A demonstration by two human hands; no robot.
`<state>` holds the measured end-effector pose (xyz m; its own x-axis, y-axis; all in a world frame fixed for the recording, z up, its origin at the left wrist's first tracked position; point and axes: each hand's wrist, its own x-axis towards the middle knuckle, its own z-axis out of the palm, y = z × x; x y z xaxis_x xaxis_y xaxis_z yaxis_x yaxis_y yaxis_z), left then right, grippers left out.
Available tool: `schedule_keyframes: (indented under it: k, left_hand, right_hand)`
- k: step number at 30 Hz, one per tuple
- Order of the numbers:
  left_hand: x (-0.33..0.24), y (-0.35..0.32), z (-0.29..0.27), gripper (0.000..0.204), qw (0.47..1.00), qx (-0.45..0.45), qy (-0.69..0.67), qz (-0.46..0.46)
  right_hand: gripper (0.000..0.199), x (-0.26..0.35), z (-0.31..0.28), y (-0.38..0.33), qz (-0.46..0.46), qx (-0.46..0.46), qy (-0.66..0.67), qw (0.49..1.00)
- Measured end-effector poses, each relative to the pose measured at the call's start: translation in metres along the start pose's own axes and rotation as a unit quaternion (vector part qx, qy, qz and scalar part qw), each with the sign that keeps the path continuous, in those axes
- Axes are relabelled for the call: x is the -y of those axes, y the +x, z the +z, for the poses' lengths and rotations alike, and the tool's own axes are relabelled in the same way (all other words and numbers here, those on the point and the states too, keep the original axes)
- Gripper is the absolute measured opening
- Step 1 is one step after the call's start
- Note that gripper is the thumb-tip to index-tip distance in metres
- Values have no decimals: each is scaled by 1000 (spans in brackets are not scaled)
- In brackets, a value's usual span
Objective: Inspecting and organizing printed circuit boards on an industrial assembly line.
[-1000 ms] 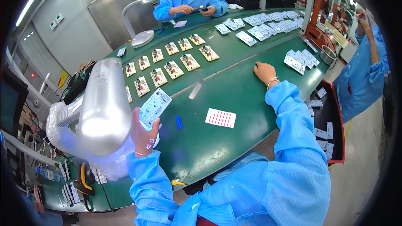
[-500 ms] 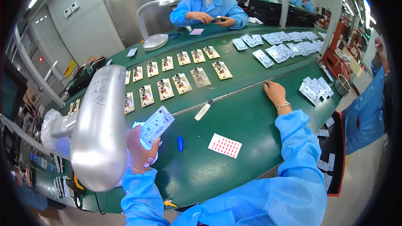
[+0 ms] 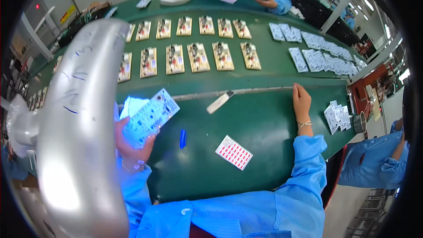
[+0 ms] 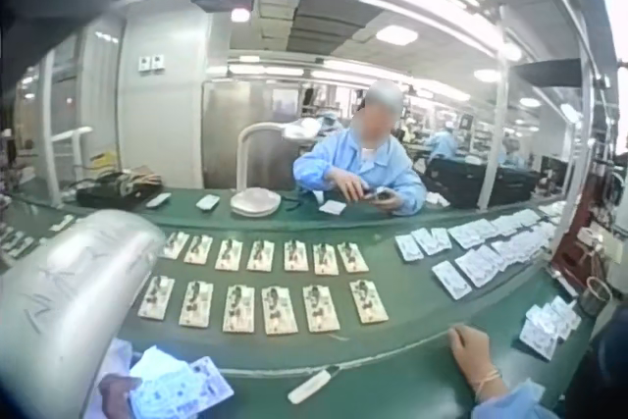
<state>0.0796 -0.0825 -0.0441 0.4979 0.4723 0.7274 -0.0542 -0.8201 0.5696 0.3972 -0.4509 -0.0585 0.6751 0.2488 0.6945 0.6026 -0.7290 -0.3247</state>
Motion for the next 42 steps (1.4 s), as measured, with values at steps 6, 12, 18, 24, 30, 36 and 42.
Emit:
schedule_keyframes:
  k: [6, 12, 18, 24, 30, 36, 42]
  left_hand:
    - [3, 8, -21, 61, 995, 10, 87, 46]
    - [5, 15, -31, 83, 982, 43, 169, 70]
    - [30, 17, -41, 96, 990, 20, 29, 139]
    - [12, 16, -35, 96, 991, -11, -11, 136]
    - [19, 21, -33, 95, 986, -4, 32, 162]
    - [27, 16, -35, 87, 989, 1, 60, 136]
    - [0, 8, -35, 64, 933, 75, -190, -298]
  right_hand:
    - [18, 137, 50, 25, -249, 125, 227, 933]
    - [73, 277, 90, 38, -320, 331, 382, 802]
    - [83, 314, 105, 25, -364, 342, 450, 740]
    - [75, 311, 96, 21, -352, 322, 480, 736]
    - [71, 307, 93, 23, -327, 342, 460, 751]
    - [69, 304, 99, 22, -339, 329, 466, 748]
    - [57, 310, 91, 18, -197, 501, 565, 625]
